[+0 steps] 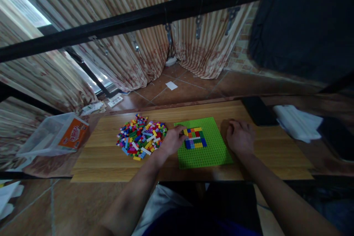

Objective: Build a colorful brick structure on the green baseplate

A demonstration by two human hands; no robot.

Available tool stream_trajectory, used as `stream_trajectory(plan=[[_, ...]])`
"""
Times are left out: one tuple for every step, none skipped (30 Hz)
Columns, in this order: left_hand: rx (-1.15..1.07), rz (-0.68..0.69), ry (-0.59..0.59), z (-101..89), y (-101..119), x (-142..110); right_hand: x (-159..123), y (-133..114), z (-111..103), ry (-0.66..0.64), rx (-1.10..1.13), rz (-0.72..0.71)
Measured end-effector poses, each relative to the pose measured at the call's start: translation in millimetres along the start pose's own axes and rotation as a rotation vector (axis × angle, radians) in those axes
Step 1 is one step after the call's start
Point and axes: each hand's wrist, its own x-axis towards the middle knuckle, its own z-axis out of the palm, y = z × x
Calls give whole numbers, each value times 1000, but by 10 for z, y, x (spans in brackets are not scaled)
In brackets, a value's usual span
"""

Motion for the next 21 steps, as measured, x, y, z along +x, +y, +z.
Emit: stream_trajectory(plan=[[1, -1, 4, -2, 7, -2, 0, -3, -3, -6, 1, 2], [-1, -2, 5, -5, 12, -2, 1, -6, -6, -13, 1, 4], [-4, -2, 3, -8, 14, -1, 1, -8, -9, -20, 1, 7], [-7, 0, -2, -11, 15, 1, 2, -10, -11, -25, 1, 12], [-9, 4, -8, -15, 13, 5, 2, -10, -12, -29, 1, 17], [-9, 9, -13, -18, 10, 9, 2, -11, -13, -32, 1, 19], [-6, 13, -16, -20, 7, 14, 2, -11, -14, -33, -1, 22], [-4, 16, -17, -22, 3, 18, 3, -11, -15, -34, -3, 24], [-3, 19, -16, -23, -1, 23, 3, -11, -16, -34, -6, 24], [-3, 22, -16, -23, -5, 27, 2, -11, -17, -36, -9, 23], [-5, 24, -16, -23, -9, 32, 2, -12, -19, -36, -12, 22], [-7, 25, -18, -23, -12, 38, 2, -13, -21, -37, -15, 21], [-8, 24, -22, -25, -16, 46, 1, -13, -22, -37, -16, 20], [-4, 19, -26, -28, -18, 55, 1, -14, -24, -37, -16, 19], [3, 10, -28, -33, -19, 67, 0, -14, -23, -36, -16, 19], [14, -4, -31, -40, -19, 82, 0, -12, -22, -33, -15, 18], [24, -18, -39, -49, -17, 99, -1, -10, -19, -30, -12, 17], [33, -29, -53, -59, -14, 118, 0, -6, -14, -28, -9, 12], [40, -35, -73, -70, -10, 140, 0, -2, -8, -26, -7, 7], [44, -39, -95, -80, -5, 163, 1, 3, -2, -24, -4, 2], [49, -42, -115, -91, 1, 187, 1, 7, 4, -23, -3, -1]])
